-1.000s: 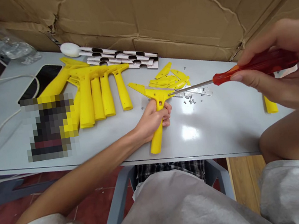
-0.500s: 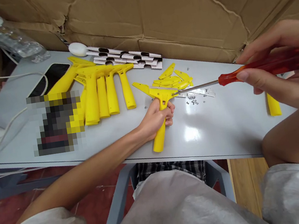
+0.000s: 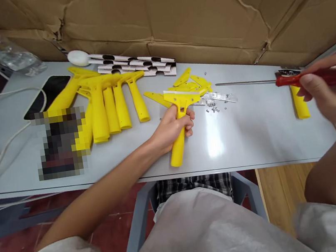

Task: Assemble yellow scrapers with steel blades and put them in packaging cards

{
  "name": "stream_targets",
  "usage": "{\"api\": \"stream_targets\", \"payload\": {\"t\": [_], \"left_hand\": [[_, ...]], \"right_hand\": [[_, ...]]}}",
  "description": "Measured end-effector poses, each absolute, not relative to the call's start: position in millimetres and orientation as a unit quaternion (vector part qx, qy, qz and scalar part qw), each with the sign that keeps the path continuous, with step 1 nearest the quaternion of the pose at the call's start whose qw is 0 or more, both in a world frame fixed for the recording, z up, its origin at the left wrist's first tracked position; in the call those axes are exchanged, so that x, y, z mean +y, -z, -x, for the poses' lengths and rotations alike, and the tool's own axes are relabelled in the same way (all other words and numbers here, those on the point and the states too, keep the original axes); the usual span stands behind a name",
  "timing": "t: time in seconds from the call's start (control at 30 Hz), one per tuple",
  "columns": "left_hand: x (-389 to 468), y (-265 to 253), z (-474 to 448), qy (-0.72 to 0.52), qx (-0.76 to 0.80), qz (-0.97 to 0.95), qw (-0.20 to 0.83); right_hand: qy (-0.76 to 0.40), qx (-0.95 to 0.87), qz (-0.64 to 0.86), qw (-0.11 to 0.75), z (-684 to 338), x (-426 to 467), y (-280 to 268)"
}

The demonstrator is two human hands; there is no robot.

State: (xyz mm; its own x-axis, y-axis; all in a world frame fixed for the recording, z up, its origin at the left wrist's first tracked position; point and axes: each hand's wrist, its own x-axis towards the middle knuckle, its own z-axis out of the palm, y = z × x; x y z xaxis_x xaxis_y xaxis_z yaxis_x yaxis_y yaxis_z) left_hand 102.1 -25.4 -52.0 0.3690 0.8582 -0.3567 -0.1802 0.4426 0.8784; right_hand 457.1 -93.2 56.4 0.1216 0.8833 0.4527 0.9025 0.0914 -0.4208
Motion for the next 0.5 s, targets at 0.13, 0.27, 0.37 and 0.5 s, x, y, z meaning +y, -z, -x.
{"api": "stream_targets", "payload": {"t": [0.13, 0.27, 0.37, 0.5], "left_hand": [[-22.0, 49.0, -97.7, -0.313, 0.425, -0.432, 0.732], [-18.4, 52.4, -89.1, -0.289, 0.409, -0.482, 0.719], [-22.0, 51.5, -82.6, -0.267, 0.418, -0.637, 0.591], [-34.1, 47.9, -80.6, -0.224, 0.442, -0.793, 0.354]], "right_hand": [[0.090, -0.629, 0.689, 0.350, -470.7, -116.9, 7.6], [0.110, -0.638, 0.681, 0.343, -475.6, -129.4, 54.6], [0.067, -0.659, 0.681, 0.313, -474.1, -133.5, 73.9], [0.026, -0.675, 0.687, 0.268, -475.2, -130.2, 90.2]]}}
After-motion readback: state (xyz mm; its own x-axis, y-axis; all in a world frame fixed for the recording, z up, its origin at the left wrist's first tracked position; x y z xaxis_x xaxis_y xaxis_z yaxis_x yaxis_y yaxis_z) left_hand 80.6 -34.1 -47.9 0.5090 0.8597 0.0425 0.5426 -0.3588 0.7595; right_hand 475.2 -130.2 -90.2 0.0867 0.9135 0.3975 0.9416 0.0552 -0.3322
